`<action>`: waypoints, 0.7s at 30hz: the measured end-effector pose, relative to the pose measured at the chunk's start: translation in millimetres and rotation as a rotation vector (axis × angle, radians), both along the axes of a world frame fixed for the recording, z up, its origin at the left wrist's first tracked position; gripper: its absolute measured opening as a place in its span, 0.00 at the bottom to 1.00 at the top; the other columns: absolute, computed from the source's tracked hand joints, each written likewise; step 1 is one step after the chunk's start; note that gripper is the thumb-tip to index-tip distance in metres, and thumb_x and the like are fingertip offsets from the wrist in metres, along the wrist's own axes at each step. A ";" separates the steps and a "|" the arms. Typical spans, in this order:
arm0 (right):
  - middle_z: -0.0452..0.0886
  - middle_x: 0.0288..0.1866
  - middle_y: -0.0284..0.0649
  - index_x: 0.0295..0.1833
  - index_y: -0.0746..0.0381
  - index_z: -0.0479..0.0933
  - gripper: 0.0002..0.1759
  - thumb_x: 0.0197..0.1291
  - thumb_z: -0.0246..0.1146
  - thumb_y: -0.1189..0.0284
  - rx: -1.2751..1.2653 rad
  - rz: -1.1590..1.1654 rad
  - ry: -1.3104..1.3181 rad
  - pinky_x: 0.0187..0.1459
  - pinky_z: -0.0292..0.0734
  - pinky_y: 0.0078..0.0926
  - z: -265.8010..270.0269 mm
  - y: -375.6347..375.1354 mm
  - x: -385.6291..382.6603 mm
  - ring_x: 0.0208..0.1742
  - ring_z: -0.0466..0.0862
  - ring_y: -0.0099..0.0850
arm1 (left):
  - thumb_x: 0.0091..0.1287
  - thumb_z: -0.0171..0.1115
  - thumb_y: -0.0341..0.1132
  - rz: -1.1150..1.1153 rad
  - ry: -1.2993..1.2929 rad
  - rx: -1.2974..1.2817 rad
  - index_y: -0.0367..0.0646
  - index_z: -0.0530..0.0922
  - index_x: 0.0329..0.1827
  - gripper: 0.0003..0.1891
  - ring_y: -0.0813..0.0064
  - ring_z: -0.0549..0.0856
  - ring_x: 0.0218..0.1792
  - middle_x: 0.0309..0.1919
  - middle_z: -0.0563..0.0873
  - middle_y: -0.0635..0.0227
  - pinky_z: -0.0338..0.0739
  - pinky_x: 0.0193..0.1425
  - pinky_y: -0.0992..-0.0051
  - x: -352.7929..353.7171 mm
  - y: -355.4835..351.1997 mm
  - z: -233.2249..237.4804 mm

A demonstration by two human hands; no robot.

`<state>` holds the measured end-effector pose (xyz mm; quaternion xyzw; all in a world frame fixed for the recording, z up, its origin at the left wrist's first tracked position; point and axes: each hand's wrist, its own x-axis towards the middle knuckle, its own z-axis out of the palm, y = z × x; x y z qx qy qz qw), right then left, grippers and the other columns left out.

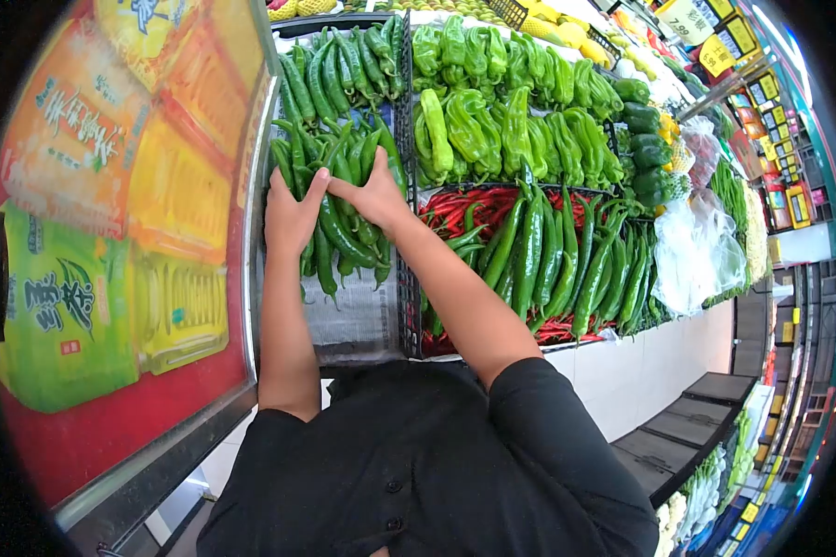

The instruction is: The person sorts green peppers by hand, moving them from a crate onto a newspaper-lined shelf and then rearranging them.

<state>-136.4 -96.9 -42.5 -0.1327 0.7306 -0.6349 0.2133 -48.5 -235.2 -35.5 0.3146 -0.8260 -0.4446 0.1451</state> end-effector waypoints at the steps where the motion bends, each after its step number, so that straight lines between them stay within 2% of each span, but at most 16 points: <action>1: 0.77 0.68 0.55 0.76 0.70 0.55 0.59 0.50 0.81 0.51 0.004 0.006 -0.028 0.70 0.71 0.36 8.2 1.9 4.9 0.67 0.79 0.42 | 0.61 0.68 0.67 0.013 0.028 0.003 0.38 0.64 0.77 0.50 0.45 0.80 0.64 0.64 0.79 0.43 0.74 0.67 0.54 2.3 2.8 0.7; 4: 0.76 0.68 0.55 0.77 0.70 0.53 0.60 0.51 0.81 0.53 0.030 -0.013 -0.005 0.70 0.71 0.36 2.1 4.6 6.1 0.68 0.78 0.41 | 0.68 0.69 0.57 0.056 0.122 0.012 0.36 0.70 0.72 0.40 0.49 0.82 0.63 0.62 0.82 0.45 0.73 0.68 0.59 7.4 12.9 6.3; 7: 0.76 0.69 0.54 0.77 0.74 0.52 0.60 0.52 0.80 0.54 -0.090 0.012 0.004 0.70 0.72 0.34 -3.1 11.3 11.6 0.67 0.79 0.39 | 0.64 0.70 0.62 0.032 0.203 0.021 0.36 0.67 0.74 0.46 0.44 0.80 0.63 0.61 0.80 0.44 0.75 0.66 0.55 14.3 20.9 9.2; 11: 0.76 0.68 0.53 0.77 0.78 0.50 0.61 0.53 0.80 0.55 -0.240 0.037 -0.018 0.71 0.71 0.33 18.7 22.6 32.6 0.68 0.78 0.39 | 0.65 0.70 0.60 -0.029 0.303 -0.014 0.34 0.69 0.72 0.43 0.46 0.79 0.66 0.64 0.79 0.42 0.74 0.68 0.57 22.6 27.8 13.7; 12: 0.76 0.69 0.54 0.78 0.79 0.49 0.63 0.52 0.81 0.55 -0.263 0.031 -0.022 0.72 0.69 0.34 28.1 26.5 36.9 0.69 0.77 0.39 | 0.66 0.70 0.57 0.006 0.254 -0.088 0.33 0.70 0.71 0.41 0.47 0.80 0.65 0.63 0.80 0.42 0.73 0.68 0.58 22.8 28.9 9.1; 13: 0.75 0.70 0.54 0.77 0.80 0.49 0.64 0.51 0.81 0.55 -0.246 0.004 0.034 0.73 0.67 0.34 9.3 26.2 32.3 0.70 0.76 0.40 | 0.67 0.70 0.56 -0.074 0.321 0.016 0.32 0.70 0.71 0.40 0.47 0.81 0.63 0.62 0.81 0.42 0.73 0.68 0.58 27.2 33.0 22.9; 14: 0.74 0.71 0.55 0.77 0.81 0.49 0.65 0.50 0.82 0.54 -0.228 -0.022 0.088 0.75 0.65 0.34 -9.4 25.0 25.3 0.71 0.75 0.41 | 0.69 0.69 0.55 -0.033 0.314 -0.044 0.32 0.70 0.70 0.39 0.47 0.82 0.62 0.61 0.82 0.42 0.74 0.67 0.59 29.5 39.0 25.7; 16: 0.72 0.72 0.56 0.77 0.82 0.48 0.67 0.48 0.83 0.54 -0.251 -0.041 0.138 0.77 0.62 0.34 4.8 28.3 32.6 0.73 0.73 0.41 | 0.72 0.66 0.54 -0.054 0.330 -0.052 0.34 0.69 0.72 0.36 0.49 0.82 0.63 0.62 0.82 0.43 0.73 0.68 0.60 31.1 44.5 26.5; 18: 0.72 0.73 0.54 0.79 0.78 0.46 0.66 0.50 0.82 0.55 -0.319 0.009 0.095 0.76 0.62 0.32 36.7 41.5 45.8 0.73 0.72 0.40 | 0.74 0.64 0.51 -0.058 0.388 -0.081 0.34 0.68 0.73 0.34 0.50 0.81 0.64 0.63 0.81 0.44 0.72 0.69 0.60 35.7 55.5 39.3; 19: 0.71 0.73 0.52 0.80 0.76 0.47 0.65 0.51 0.82 0.57 -0.321 -0.003 0.123 0.76 0.62 0.33 38.9 44.2 46.9 0.74 0.72 0.39 | 0.78 0.59 0.51 -0.086 0.382 -0.105 0.32 0.66 0.74 0.34 0.52 0.80 0.65 0.65 0.80 0.44 0.70 0.71 0.61 40.0 62.1 50.6; 21: 0.70 0.74 0.51 0.80 0.73 0.47 0.62 0.52 0.81 0.59 -0.387 -0.004 0.167 0.77 0.61 0.33 49.6 50.1 51.2 0.74 0.71 0.37 | 0.78 0.58 0.50 -0.108 0.426 -0.143 0.32 0.65 0.75 0.33 0.52 0.80 0.66 0.66 0.80 0.45 0.69 0.71 0.61 44.4 71.4 65.5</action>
